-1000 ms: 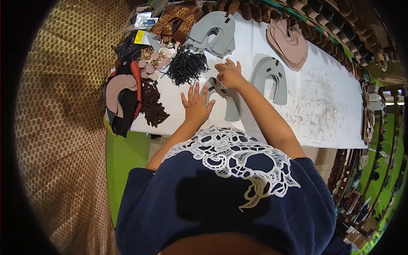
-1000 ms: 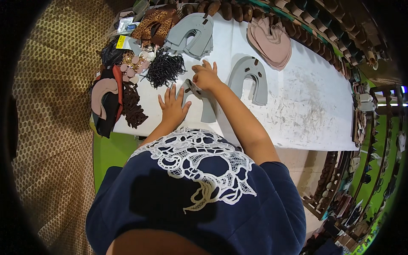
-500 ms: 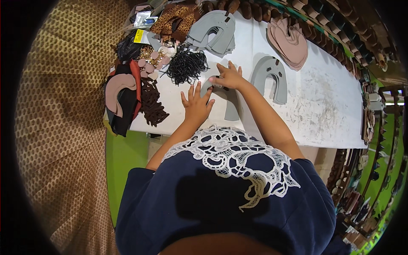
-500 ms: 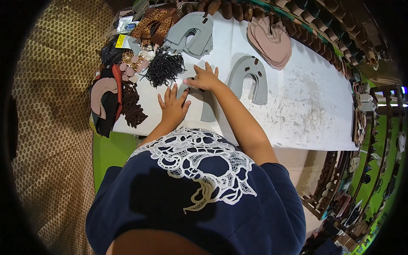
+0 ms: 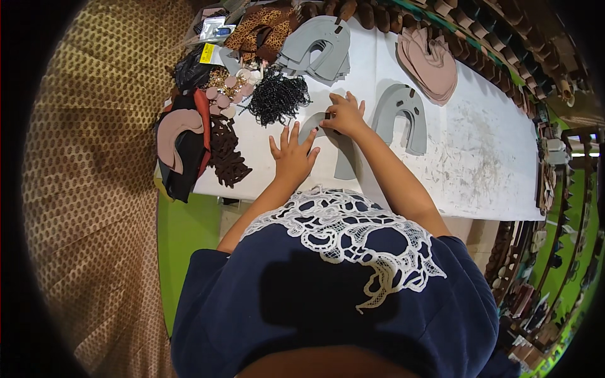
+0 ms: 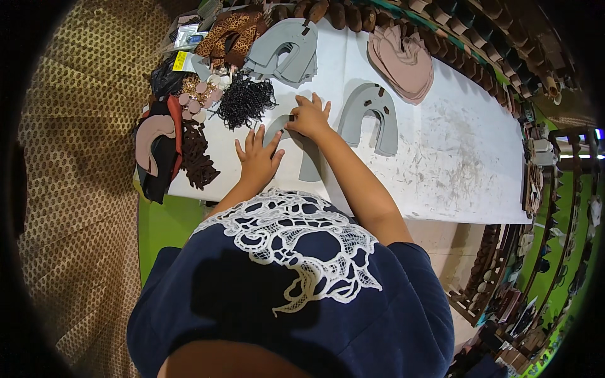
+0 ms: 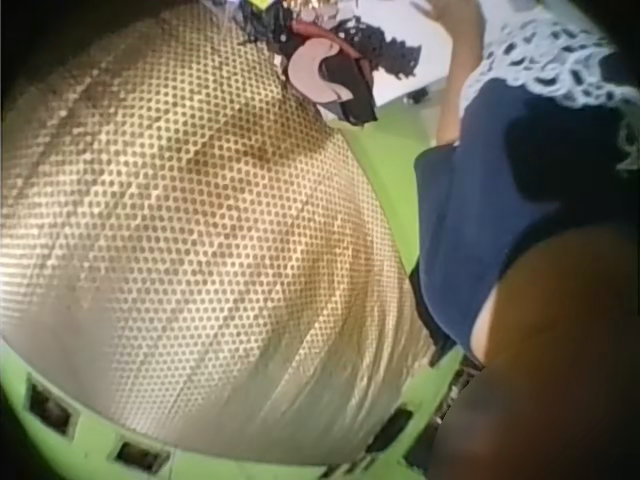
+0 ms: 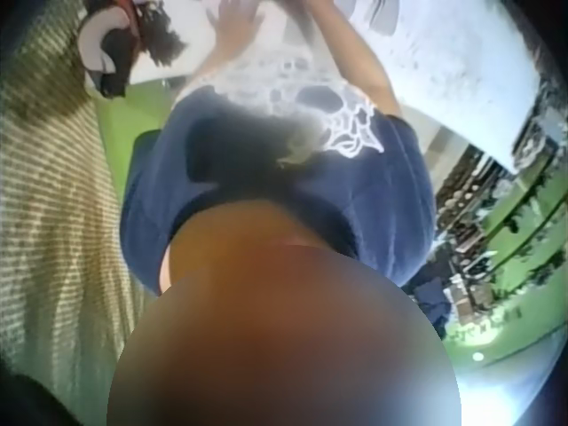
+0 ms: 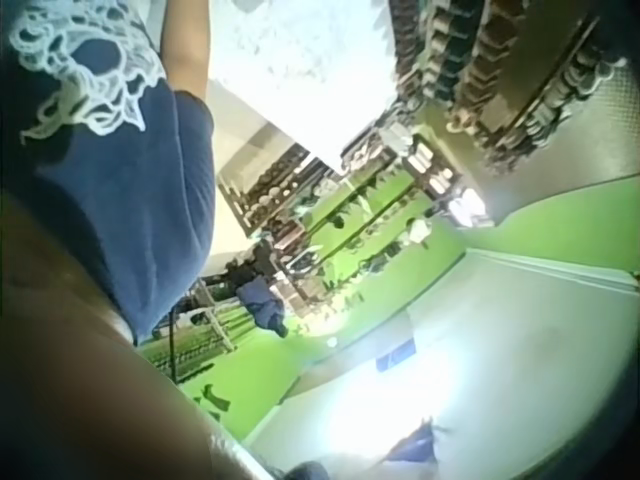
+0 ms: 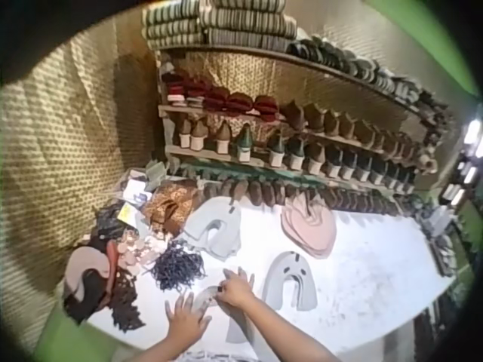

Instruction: Manually aligning and assembling components of shoe uppers on a manufacturing workbench.

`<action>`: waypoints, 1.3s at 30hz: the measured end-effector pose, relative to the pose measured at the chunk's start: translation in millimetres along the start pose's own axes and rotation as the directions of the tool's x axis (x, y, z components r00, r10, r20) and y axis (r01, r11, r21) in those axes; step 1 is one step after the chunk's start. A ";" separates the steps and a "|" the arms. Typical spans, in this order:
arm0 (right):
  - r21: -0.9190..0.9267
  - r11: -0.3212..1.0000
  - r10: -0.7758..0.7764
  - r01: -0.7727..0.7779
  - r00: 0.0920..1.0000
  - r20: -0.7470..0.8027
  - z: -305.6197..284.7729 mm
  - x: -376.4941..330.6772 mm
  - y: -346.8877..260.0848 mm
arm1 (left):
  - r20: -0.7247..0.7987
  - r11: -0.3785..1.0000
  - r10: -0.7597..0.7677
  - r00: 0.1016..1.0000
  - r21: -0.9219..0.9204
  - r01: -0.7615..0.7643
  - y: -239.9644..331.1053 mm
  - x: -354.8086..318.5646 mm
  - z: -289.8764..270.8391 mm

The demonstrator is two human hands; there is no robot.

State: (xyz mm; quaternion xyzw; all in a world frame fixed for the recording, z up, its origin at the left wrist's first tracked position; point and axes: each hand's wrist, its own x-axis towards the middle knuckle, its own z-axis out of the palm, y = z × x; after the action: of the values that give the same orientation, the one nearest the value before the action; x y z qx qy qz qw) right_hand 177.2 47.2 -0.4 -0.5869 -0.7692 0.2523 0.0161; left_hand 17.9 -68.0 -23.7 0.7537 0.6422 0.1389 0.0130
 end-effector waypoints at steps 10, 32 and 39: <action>0.037 0.992 -0.090 0.121 0.882 -0.462 19.5 -31.8 17.9 | 0.029 0.997 0.000 1.000 -0.074 0.002 -0.9 0.2 -0.7; -0.096 0.981 -0.193 0.168 0.790 -0.583 38.8 -86.9 17.3 | 0.029 0.998 -0.003 1.000 -0.063 0.005 -0.8 0.4 0.0; -0.109 0.981 -0.194 0.160 0.789 -0.584 41.5 -85.6 18.3 | 0.034 0.999 -0.005 0.999 -0.051 0.007 -0.7 1.1 1.0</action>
State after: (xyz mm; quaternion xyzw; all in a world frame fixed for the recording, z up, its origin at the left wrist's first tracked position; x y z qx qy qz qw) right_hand 206.9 -42.8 -20.8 -0.5617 -0.7838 0.0337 0.2627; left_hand 17.5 -66.7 -24.6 0.7534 0.6404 0.1425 0.0434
